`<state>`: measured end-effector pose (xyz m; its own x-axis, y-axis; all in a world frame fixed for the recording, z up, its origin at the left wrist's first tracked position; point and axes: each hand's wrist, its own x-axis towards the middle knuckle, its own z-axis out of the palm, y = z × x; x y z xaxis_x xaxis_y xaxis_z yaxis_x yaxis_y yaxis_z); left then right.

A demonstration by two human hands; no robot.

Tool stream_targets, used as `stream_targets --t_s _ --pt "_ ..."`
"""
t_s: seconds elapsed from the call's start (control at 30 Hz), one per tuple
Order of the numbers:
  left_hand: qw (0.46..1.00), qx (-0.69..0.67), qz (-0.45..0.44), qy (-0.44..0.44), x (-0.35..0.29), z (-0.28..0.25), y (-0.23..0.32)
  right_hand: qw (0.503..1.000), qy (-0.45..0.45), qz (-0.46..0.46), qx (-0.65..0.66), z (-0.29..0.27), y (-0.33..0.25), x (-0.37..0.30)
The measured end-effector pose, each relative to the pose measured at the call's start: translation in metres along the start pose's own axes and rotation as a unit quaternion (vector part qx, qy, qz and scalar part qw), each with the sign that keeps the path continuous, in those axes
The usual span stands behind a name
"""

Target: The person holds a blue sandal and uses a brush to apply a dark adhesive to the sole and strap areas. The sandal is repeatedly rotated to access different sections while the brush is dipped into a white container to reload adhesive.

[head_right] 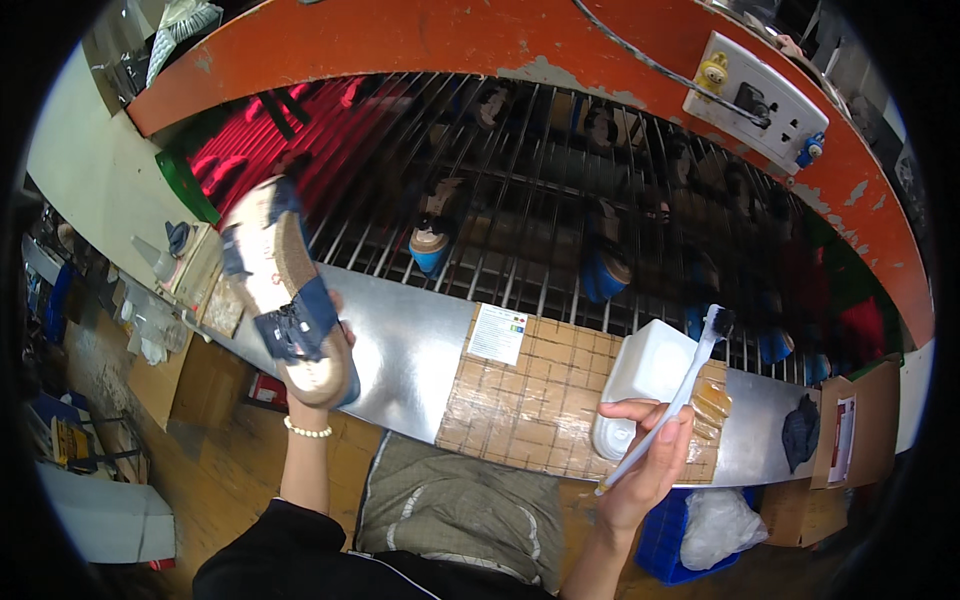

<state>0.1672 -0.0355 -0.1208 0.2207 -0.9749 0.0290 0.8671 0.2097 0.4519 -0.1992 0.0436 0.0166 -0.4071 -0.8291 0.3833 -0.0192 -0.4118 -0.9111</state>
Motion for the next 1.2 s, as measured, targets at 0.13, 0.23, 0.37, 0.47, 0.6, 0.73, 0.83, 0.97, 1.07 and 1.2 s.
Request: stream_targets --t_s 0.13,0.23,0.37,0.47,0.6,0.73,0.83,0.97,1.07,1.2 --pt "0.903 -0.253 -0.340 -0.077 0.063 0.016 -0.006 0.999 0.015 0.030 -0.022 0.002 0.002 0.001" --pt "0.878 -0.256 -0.374 0.157 0.125 0.004 -0.003 0.998 0.032 0.029 -0.040 -0.002 0.004 0.004" --pt "0.867 -0.245 -0.371 0.226 0.228 -0.038 -0.005 0.996 0.045 0.030 -0.067 -0.008 0.009 0.004" --pt "0.894 -0.255 -0.278 0.241 0.273 -0.068 -0.003 0.994 0.052 0.041 -0.082 -0.010 0.012 0.003" --pt "0.951 -0.136 -0.145 0.236 0.291 -0.087 0.006 0.995 0.052 0.044 -0.073 -0.011 0.019 0.009" --pt "0.970 0.196 0.040 0.137 0.250 -0.024 -0.073 0.991 0.055 0.060 -0.102 -0.015 0.036 0.007" --pt "0.816 0.578 -0.010 0.003 0.224 0.036 -0.094 0.994 0.003 0.085 -0.070 -0.016 0.026 0.004" --pt "0.579 0.814 -0.024 -0.051 0.248 0.002 -0.107 0.986 -0.003 0.050 -0.158 -0.042 0.015 -0.003" --pt "0.767 0.614 -0.165 -0.085 0.251 0.022 -0.096 0.964 0.048 0.048 -0.258 -0.080 0.010 -0.012" --pt "0.839 0.504 -0.185 -0.090 0.230 0.043 -0.022 0.887 0.041 0.033 -0.460 -0.123 0.005 -0.023"
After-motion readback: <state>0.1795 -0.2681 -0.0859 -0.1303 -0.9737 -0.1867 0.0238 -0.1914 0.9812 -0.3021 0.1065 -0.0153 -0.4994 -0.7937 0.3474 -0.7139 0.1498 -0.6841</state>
